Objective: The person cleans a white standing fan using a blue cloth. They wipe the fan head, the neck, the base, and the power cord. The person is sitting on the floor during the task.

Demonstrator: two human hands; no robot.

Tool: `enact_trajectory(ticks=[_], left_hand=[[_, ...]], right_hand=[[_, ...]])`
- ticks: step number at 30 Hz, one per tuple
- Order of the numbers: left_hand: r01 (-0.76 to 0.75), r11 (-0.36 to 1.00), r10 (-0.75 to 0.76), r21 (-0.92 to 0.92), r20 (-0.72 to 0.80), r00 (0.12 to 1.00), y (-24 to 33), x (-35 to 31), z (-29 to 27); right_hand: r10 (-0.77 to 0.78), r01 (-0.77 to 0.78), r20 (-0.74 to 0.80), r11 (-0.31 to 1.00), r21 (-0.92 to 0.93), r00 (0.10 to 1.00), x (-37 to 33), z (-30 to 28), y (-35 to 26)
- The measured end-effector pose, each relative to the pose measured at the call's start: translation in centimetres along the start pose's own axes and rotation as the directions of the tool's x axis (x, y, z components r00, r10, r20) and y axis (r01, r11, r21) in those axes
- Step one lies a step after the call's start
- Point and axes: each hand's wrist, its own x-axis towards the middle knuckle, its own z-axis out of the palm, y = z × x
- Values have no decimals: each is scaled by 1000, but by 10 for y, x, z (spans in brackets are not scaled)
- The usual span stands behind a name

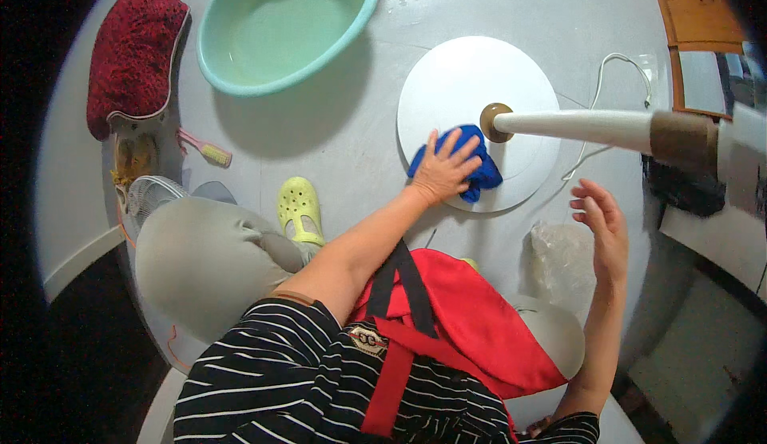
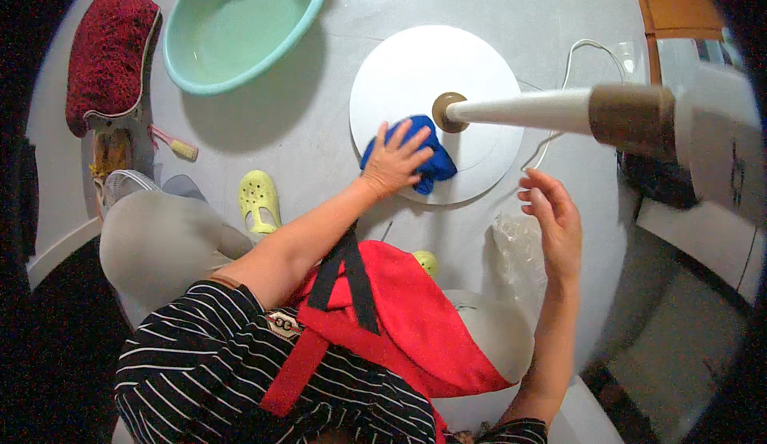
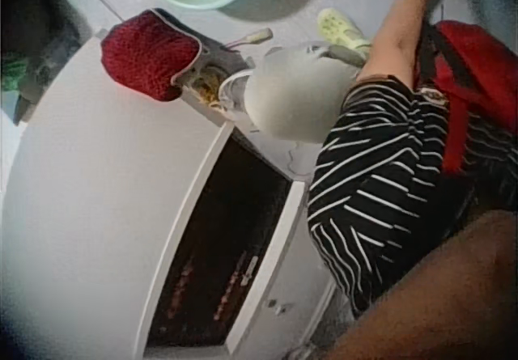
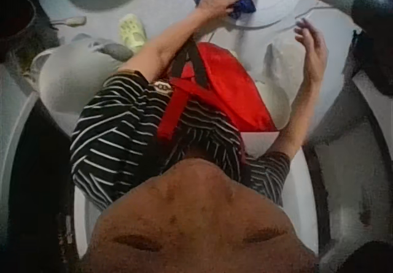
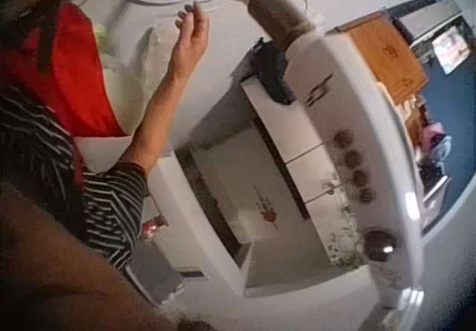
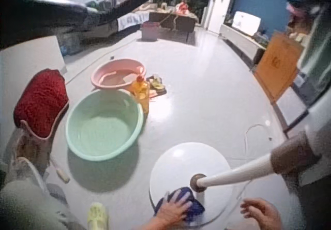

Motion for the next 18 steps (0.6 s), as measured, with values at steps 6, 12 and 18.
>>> enact_trajectory(ticks=[6, 12, 18], left_hand=[[250, 968, -243, 39, -131, 961, -57, 65, -27], [438, 896, -442, 76, 50, 896, -109, 202, -4], [78, 997, -78, 28, -24, 997, -88, 183, 4]], right_hand=[[-352, 353, -187, 935, -29, 917, -8, 23, -60], [-434, 468, -381, 884, -5, 816, 23, 52, -93], [-427, 416, -377, 902, -114, 822, 42, 40, -73]])
